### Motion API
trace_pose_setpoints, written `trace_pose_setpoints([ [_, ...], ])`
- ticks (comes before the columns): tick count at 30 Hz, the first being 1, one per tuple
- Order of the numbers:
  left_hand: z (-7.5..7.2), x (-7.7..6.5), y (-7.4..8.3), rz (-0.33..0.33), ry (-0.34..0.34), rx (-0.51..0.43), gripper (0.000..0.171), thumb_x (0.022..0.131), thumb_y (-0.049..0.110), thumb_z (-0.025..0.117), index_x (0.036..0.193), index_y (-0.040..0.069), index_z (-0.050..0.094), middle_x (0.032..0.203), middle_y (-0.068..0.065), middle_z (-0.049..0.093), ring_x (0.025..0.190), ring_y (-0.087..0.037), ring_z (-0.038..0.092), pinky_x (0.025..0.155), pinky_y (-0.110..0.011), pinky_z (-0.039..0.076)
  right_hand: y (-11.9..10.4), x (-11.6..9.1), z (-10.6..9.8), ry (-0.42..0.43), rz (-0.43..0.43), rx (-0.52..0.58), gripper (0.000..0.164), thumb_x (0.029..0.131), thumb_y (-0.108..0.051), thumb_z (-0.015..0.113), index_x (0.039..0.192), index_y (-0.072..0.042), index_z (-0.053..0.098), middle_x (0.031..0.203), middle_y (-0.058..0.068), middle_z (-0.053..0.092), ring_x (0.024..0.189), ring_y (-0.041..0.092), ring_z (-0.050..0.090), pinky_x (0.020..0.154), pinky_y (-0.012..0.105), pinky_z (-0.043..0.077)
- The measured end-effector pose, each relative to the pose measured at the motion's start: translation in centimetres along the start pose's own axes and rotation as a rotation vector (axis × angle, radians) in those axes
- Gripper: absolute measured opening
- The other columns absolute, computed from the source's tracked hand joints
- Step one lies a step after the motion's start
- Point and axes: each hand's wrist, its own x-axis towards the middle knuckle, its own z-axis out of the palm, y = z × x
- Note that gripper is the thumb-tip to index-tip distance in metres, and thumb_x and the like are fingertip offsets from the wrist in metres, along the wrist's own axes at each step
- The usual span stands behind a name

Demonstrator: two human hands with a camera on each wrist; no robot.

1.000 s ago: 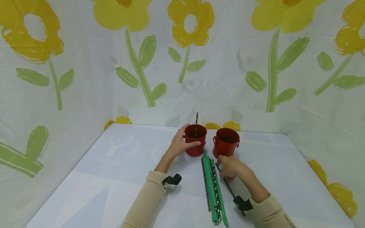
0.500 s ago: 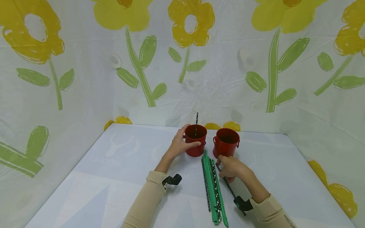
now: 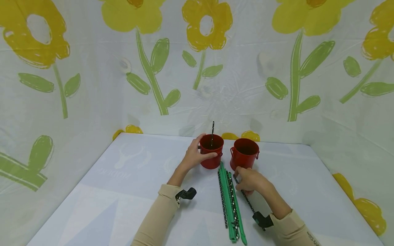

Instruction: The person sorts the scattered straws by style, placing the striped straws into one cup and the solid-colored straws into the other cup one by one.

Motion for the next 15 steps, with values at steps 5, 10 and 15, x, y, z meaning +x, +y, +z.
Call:
trace_pose_setpoints([
  [5,0.01,0.07,0.01,0.0,0.001,0.005,0.089,0.077,0.045,0.08,0.15,0.032,0.031,0.145,0.002,0.045,0.133,-0.019,0.043,0.099,-0.043,0.053,0.02,0.03,-0.1,0.009,-0.003,-0.002,0.045,0.078,-0.016,0.081,0.116,-0.012,0.057,0.081,0.006,0.061,0.061,0.018,0.061,0.054,0.026,0.057],
  [10,0.01,0.07,0.09,-0.009,0.002,0.005,0.09,0.077,0.045,0.08,0.151,0.032,0.03,0.146,0.001,0.045,0.133,-0.02,0.043,0.1,-0.043,0.052,-0.12,-0.05,-0.29,0.021,-0.007,0.0,0.047,0.078,-0.016,0.081,0.118,-0.011,0.057,0.082,0.005,0.061,0.061,0.018,0.06,0.054,0.025,0.057],
  [15,0.03,0.01,0.2,-0.02,0.0,0.0,0.091,0.077,0.045,0.08,0.151,0.032,0.03,0.147,0.0,0.044,0.133,-0.02,0.043,0.1,-0.044,0.052,-0.22,-0.13,-0.47,0.03,-0.009,0.007,0.049,0.078,-0.016,0.08,0.12,-0.01,0.056,0.085,0.006,0.062,0.061,0.017,0.061,0.054,0.025,0.057],
])
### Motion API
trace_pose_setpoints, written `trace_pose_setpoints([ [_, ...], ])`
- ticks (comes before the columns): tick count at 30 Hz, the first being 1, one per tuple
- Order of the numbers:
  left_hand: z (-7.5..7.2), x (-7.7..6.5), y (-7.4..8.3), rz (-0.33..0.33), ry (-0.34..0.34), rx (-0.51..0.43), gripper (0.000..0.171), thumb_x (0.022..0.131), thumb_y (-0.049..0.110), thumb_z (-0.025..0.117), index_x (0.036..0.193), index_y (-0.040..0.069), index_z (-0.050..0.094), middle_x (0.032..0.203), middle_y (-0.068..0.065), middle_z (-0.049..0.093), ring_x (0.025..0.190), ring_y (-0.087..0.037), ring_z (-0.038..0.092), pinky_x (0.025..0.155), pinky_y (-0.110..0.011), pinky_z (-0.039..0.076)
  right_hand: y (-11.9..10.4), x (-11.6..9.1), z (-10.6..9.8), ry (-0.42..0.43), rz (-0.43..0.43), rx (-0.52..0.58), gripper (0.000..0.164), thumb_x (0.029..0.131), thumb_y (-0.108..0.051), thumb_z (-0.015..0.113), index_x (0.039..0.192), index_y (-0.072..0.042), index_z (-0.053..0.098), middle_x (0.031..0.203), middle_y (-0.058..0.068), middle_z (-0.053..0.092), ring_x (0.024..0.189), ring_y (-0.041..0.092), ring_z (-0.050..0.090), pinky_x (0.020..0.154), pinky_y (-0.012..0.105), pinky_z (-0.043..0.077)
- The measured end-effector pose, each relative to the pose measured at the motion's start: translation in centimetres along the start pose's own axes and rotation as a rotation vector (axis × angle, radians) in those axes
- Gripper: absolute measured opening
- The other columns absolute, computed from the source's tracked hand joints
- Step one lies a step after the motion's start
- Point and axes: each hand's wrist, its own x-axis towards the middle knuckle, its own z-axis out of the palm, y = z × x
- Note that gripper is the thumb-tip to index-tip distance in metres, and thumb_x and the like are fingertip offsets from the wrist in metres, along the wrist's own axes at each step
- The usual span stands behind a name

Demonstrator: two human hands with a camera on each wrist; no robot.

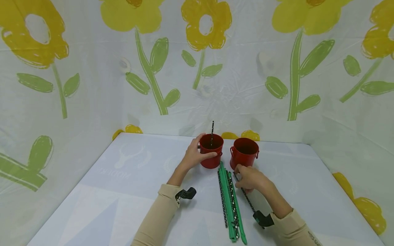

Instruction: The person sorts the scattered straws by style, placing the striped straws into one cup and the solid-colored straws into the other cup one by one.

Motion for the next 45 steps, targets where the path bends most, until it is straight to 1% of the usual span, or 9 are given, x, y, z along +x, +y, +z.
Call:
trace_pose_setpoints([
  [5,0.0,0.0,0.0,-0.003,-0.001,-0.001,0.091,0.076,0.045,0.081,0.151,0.032,0.03,0.147,0.0,0.044,0.134,-0.021,0.043,0.1,-0.045,0.052,-0.1,0.0,-0.2,0.012,-0.009,-0.004,0.05,0.078,-0.017,0.081,0.121,-0.009,0.056,0.088,0.005,0.064,0.062,0.017,0.06,0.055,0.025,0.057],
  [11,0.0,0.0,0.0,-0.006,-0.002,-0.001,0.091,0.076,0.045,0.081,0.151,0.032,0.03,0.147,0.0,0.044,0.135,-0.02,0.042,0.1,-0.045,0.052,-0.2,0.1,-0.3,0.027,-0.019,-0.017,0.049,0.077,-0.017,0.081,0.12,-0.009,0.057,0.083,0.004,0.064,0.061,0.016,0.06,0.055,0.025,0.057],
  [16,0.0,0.0,0.0,-0.004,-0.003,0.0,0.091,0.077,0.045,0.08,0.151,0.032,0.03,0.147,0.0,0.044,0.134,-0.02,0.042,0.099,-0.044,0.052,-0.1,0.4,-0.3,0.055,-0.041,-0.022,0.046,0.077,-0.018,0.081,0.117,-0.008,0.06,0.082,0.003,0.065,0.06,0.015,0.059,0.056,0.025,0.057],
  [20,0.0,0.0,-0.1,-0.005,-0.002,0.003,0.091,0.076,0.045,0.08,0.151,0.032,0.029,0.147,0.0,0.044,0.134,-0.021,0.043,0.099,-0.044,0.053,0.0,0.5,-0.3,0.083,-0.075,-0.025,0.04,0.077,-0.017,0.08,0.113,-0.007,0.063,0.081,0.004,0.065,0.058,0.013,0.059,0.057,0.025,0.057],
  [26,0.0,0.0,-0.1,0.003,0.001,0.001,0.091,0.077,0.044,0.081,0.151,0.032,0.03,0.147,0.0,0.044,0.134,-0.02,0.043,0.099,-0.044,0.053,0.0,0.5,-0.5,0.128,-0.112,-0.006,0.034,0.078,-0.015,0.079,0.108,-0.007,0.065,0.081,0.004,0.065,0.056,0.013,0.058,0.057,0.025,0.056],
  [33,0.0,0.0,-0.2,0.0,0.001,0.007,0.09,0.077,0.044,0.08,0.151,0.032,0.03,0.147,0.001,0.044,0.134,-0.02,0.042,0.1,-0.043,0.052,-0.2,0.5,-0.7,0.184,-0.136,0.038,0.036,0.08,-0.017,0.078,0.111,-0.007,0.062,0.079,0.004,0.066,0.056,0.013,0.058,0.058,0.025,0.057],
  [40,0.0,0.0,-0.2,0.002,0.0,0.008,0.091,0.077,0.046,0.08,0.151,0.033,0.029,0.147,0.001,0.044,0.133,-0.02,0.043,0.099,-0.044,0.053,-0.2,0.5,-1.1,0.257,-0.207,0.087,0.036,0.081,-0.016,0.076,0.112,-0.006,0.06,0.075,0.003,0.063,0.056,0.012,0.056,0.059,0.025,0.056],
  [45,0.1,0.0,-0.2,0.002,0.002,0.009,0.091,0.076,0.046,0.08,0.151,0.033,0.03,0.147,0.0,0.044,0.134,-0.021,0.043,0.1,-0.044,0.052,-0.1,0.5,-1.1,0.315,-0.29,0.101,0.038,0.08,-0.013,0.076,0.114,-0.006,0.059,0.077,0.002,0.063,0.059,0.01,0.056,0.061,0.023,0.056],
])
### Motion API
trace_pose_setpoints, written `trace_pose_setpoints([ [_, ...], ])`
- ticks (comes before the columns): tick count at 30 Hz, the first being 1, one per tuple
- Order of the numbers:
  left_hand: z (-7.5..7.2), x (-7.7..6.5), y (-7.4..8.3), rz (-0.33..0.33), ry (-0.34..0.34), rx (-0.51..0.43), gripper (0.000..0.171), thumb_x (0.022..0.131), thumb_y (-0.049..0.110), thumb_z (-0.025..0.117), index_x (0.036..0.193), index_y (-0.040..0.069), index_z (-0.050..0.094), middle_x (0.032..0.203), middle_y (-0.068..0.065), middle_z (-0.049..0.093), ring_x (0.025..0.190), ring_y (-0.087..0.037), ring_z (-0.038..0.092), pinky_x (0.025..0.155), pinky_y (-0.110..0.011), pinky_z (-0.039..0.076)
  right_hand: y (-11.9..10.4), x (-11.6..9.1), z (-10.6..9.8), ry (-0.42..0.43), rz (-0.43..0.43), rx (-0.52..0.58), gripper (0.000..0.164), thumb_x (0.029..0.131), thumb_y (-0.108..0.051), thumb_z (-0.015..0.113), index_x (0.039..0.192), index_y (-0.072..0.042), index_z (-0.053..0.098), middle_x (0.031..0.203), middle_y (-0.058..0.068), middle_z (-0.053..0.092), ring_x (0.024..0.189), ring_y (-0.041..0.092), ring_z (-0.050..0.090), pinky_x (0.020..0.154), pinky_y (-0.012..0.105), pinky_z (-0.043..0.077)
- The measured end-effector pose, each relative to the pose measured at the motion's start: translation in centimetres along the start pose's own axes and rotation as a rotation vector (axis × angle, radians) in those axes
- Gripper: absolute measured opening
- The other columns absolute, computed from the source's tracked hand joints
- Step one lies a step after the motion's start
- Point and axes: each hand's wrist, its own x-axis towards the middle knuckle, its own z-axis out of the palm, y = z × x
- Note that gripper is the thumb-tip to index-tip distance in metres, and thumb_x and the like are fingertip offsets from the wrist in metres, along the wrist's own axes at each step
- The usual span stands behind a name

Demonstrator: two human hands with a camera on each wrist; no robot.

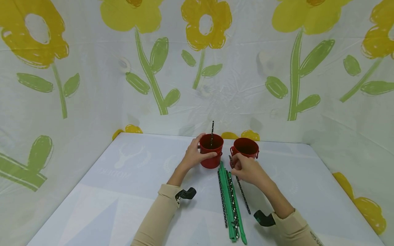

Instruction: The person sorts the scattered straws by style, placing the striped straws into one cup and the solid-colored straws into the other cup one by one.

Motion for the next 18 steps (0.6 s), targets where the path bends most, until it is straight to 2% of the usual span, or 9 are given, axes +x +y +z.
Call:
trace_pose_setpoints([
  [5,0.0,-0.08,0.08,-0.004,0.001,0.001,0.091,0.076,0.046,0.08,0.151,0.033,0.029,0.147,0.001,0.044,0.134,-0.02,0.043,0.1,-0.044,0.052,-0.11,-0.03,-0.02,0.072,-0.071,0.003,0.039,0.08,-0.011,0.075,0.115,-0.007,0.058,0.081,0.002,0.065,0.066,0.01,0.056,0.064,0.022,0.057],
  [13,0.0,-0.03,0.0,0.008,-0.001,-0.005,0.091,0.077,0.045,0.08,0.152,0.029,0.03,0.147,0.0,0.044,0.133,-0.021,0.044,0.099,-0.045,0.052,-0.44,0.08,-0.22,0.181,-0.141,0.037,0.04,0.079,-0.008,0.074,0.116,-0.007,0.057,0.08,0.0,0.066,0.07,0.011,0.057,0.072,0.029,0.06],
  [18,0.03,0.04,-0.18,0.012,-0.001,-0.006,0.091,0.077,0.047,0.079,0.151,0.029,0.03,0.145,-0.001,0.045,0.129,-0.022,0.046,0.097,-0.044,0.053,-0.55,0.18,-0.4,0.243,-0.167,0.045,0.04,0.082,-0.009,0.074,0.118,-0.008,0.057,0.082,0.0,0.066,0.07,0.01,0.058,0.07,0.025,0.059],
])
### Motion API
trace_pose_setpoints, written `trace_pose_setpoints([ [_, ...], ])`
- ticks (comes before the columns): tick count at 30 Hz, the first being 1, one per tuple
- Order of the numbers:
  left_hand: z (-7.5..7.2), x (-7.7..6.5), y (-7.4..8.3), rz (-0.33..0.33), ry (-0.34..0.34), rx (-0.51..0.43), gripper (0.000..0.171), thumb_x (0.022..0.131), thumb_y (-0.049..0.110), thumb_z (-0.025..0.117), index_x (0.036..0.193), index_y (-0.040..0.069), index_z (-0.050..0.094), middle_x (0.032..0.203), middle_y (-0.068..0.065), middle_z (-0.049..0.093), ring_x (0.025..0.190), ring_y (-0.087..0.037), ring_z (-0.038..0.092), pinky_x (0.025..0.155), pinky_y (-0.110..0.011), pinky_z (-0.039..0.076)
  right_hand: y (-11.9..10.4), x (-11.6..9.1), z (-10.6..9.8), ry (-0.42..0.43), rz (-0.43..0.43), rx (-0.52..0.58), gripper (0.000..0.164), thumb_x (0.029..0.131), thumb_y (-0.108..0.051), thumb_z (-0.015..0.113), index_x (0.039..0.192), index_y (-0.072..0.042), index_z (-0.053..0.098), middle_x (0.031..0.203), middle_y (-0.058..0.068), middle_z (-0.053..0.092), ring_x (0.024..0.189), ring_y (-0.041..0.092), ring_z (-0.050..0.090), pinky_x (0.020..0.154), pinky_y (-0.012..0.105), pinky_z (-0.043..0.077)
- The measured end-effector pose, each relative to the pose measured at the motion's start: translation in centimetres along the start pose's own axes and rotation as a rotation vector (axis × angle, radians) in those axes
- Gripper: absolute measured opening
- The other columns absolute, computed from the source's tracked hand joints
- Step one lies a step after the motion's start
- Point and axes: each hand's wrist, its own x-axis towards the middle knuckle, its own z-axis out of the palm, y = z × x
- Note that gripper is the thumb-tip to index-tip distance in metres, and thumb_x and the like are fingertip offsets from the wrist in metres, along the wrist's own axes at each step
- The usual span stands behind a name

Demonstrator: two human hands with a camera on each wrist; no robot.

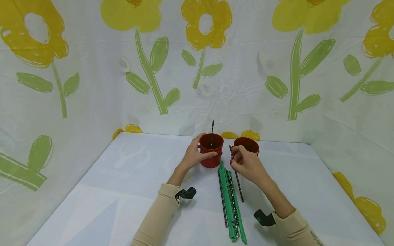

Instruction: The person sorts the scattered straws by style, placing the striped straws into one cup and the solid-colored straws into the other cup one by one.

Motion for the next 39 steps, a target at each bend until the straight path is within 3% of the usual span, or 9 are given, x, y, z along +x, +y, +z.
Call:
trace_pose_setpoints([
  [5,0.0,0.0,0.0,0.0,0.002,-0.002,0.091,0.077,0.048,0.079,0.151,0.03,0.031,0.144,-0.001,0.045,0.128,-0.023,0.047,0.097,-0.045,0.053,0.0,0.1,-0.2,0.038,-0.02,0.012,0.039,0.084,-0.008,0.072,0.12,-0.008,0.056,0.086,0.003,0.067,0.069,0.01,0.06,0.067,0.018,0.055],
  [11,0.0,0.0,0.1,0.002,0.007,-0.007,0.089,0.077,0.047,0.08,0.15,0.031,0.032,0.143,0.0,0.046,0.127,-0.023,0.047,0.096,-0.045,0.053,0.2,0.2,-0.5,0.084,-0.052,0.032,0.039,0.086,-0.006,0.07,0.122,-0.007,0.055,0.09,0.007,0.069,0.07,0.012,0.063,0.068,0.024,0.059],
  [23,0.0,0.1,0.0,-0.007,0.001,-0.006,0.094,0.077,0.047,0.08,0.153,0.023,0.03,0.145,-0.001,0.045,0.128,-0.024,0.047,0.094,-0.045,0.054,0.5,0.7,-1.0,0.317,-0.136,0.181,0.034,0.091,-0.005,0.065,0.124,-0.002,0.055,0.095,0.01,0.066,0.071,0.015,0.066,0.06,0.013,0.055],
  [30,0.0,0.0,-0.1,-0.01,-0.01,0.001,0.091,0.077,0.048,0.08,0.151,0.029,0.03,0.145,0.0,0.045,0.13,-0.021,0.045,0.097,-0.043,0.054,0.3,1.1,-1.6,0.43,-0.163,0.26,0.036,0.092,-0.004,0.063,0.127,-0.002,0.053,0.097,0.013,0.065,0.068,0.02,0.069,0.052,0.016,0.054],
  [35,0.1,0.1,-0.2,0.002,-0.005,-0.002,0.088,0.077,0.047,0.08,0.149,0.034,0.032,0.144,0.001,0.046,0.13,-0.02,0.045,0.096,-0.043,0.054,-0.1,1.6,-2.0,0.484,-0.171,0.277,0.037,0.093,-0.004,0.064,0.128,-0.004,0.053,0.098,0.015,0.066,0.07,0.026,0.071,0.055,0.012,0.053],
  [39,0.0,0.1,-0.2,0.001,0.0,-0.001,0.089,0.077,0.047,0.08,0.15,0.034,0.031,0.144,0.001,0.045,0.129,-0.021,0.046,0.095,-0.043,0.055,-0.8,2.2,-2.1,0.501,-0.156,0.301,0.037,0.094,-0.008,0.064,0.129,-0.006,0.054,0.101,0.014,0.068,0.075,0.022,0.069,0.059,0.011,0.054],
])
